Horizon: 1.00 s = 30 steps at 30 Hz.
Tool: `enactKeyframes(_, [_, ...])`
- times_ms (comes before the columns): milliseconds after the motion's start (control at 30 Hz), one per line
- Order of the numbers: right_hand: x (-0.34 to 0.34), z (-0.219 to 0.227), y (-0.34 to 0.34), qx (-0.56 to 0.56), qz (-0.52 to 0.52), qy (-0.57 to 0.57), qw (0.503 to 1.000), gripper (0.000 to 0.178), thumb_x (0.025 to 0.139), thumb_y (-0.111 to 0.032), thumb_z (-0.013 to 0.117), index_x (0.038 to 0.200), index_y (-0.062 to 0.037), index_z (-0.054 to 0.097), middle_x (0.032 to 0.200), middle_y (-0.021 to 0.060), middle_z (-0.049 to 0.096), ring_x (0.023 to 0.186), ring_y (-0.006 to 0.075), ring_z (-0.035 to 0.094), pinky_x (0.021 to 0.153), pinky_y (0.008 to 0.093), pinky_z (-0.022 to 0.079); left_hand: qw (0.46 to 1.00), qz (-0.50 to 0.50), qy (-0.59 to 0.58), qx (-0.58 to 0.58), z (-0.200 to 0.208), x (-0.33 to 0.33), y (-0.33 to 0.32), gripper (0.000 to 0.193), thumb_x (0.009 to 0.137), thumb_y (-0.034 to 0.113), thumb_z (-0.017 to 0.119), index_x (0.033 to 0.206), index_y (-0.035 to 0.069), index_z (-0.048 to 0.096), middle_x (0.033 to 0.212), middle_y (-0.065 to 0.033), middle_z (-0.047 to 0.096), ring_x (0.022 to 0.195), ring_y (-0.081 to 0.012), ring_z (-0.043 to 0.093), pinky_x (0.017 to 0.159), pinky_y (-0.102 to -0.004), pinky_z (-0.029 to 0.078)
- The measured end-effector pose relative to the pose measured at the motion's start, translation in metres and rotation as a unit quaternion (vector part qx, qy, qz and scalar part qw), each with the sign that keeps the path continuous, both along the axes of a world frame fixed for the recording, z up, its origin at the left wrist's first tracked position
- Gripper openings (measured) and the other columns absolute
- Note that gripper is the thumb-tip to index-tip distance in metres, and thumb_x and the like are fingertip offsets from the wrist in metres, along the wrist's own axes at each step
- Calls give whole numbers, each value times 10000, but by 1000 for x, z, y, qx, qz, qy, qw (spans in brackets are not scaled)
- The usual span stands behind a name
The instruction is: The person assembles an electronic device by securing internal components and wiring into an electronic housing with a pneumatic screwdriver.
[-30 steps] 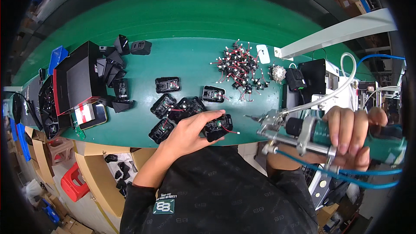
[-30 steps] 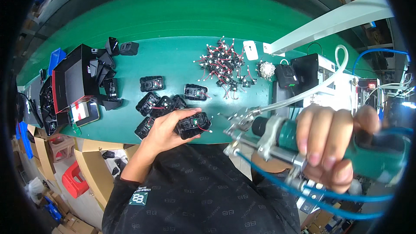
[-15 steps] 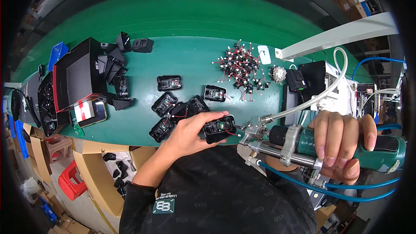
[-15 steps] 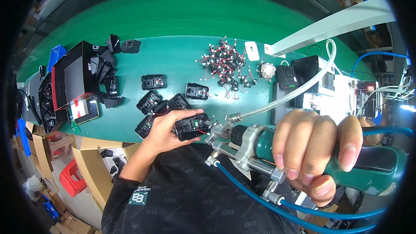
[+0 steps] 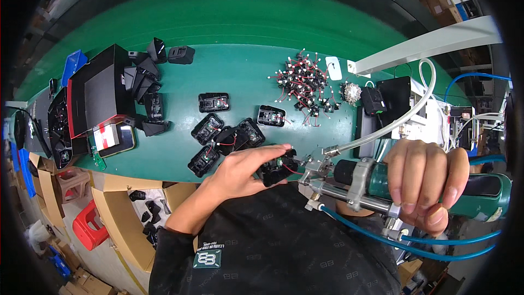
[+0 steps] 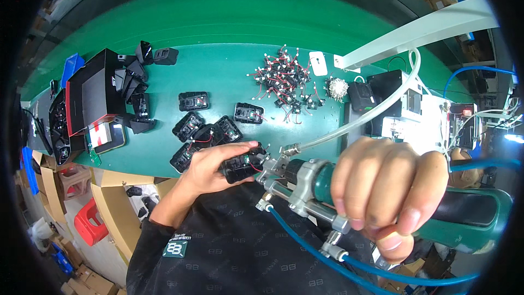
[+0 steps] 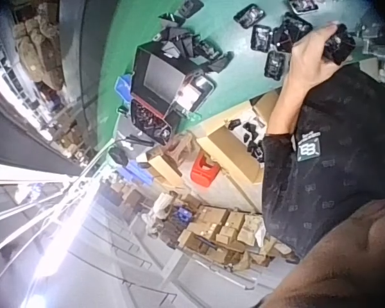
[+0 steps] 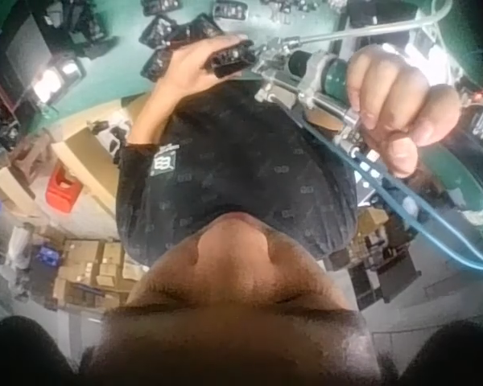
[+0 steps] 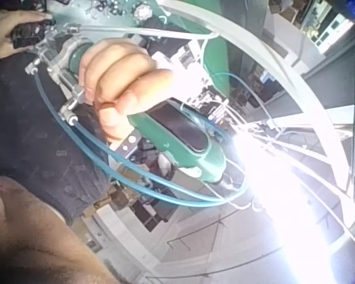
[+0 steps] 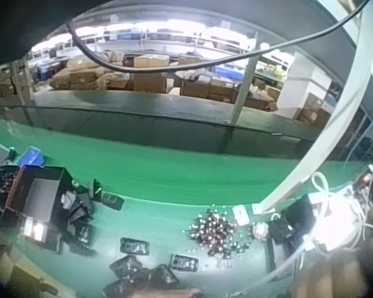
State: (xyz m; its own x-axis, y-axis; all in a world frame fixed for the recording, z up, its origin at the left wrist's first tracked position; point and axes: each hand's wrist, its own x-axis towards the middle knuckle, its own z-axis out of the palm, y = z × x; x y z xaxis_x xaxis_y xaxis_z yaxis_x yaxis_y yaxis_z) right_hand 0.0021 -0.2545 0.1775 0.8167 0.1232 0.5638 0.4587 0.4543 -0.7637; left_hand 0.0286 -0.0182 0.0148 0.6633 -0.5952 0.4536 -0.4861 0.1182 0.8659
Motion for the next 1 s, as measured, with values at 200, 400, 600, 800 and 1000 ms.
enactKeyframes(200, [3, -9, 3, 10, 44, -35, 998, 281, 794, -73, 716, 985, -140, 521, 715, -31, 598, 610, 84, 610, 580, 230, 534, 999, 19, -25, 5, 2, -1, 5, 571, 715, 108, 859, 1197, -31, 586, 1202, -176, 669, 1062, -300, 686, 890, -361, 569])
enactKeyframes(400, [-10, 19, -27, 45, -36, -50, 997, 421, 796, -53, 711, 1168, -45, 514, 749, -3, 590, 635, 116, 595, 613, 241, 528, 988, 85, -45, 122, 22, 4, 27, 603, 692, 140, 876, 1197, -3, 578, 1182, -172, 675, 1033, -317, 689, 892, -374, 562])
enactKeyframes(600, [-20, 38, -50, 50, -143, -52, 987, 468, 794, -37, 669, 1233, -11, 506, 753, -2, 557, 673, 99, 570, 675, 246, 489, 953, 284, -53, 94, -20, -12, 109, 687, 700, 457, 863, 1106, -24, 587, 1060, -219, 699, 943, -348, 680, 890, -432, 535])
enactKeyframes(800, [-2, -11, -54, 28, -140, -28, 989, 559, 863, -126, 660, 1347, 14, 418, 846, 15, 490, 702, 95, 459, 650, 250, 406, 961, 277, -7, -3, -74, -30, 116, 741, 763, 640, 736, 1038, -29, 575, 1001, -208, 705, 919, -333, 678, 869, -439, 516])
enactKeyframes(1000, [7, -33, -59, -2, -185, -8, 983, 735, 878, -239, 695, 1465, 20, 337, 832, 41, 518, 712, 150, 491, 642, 308, 407, 943, 317, 65, -71, -91, -37, 119, 779, 756, 739, 668, 930, 4, 479, 840, -163, 630, 795, -293, 617, 780, -414, 513])
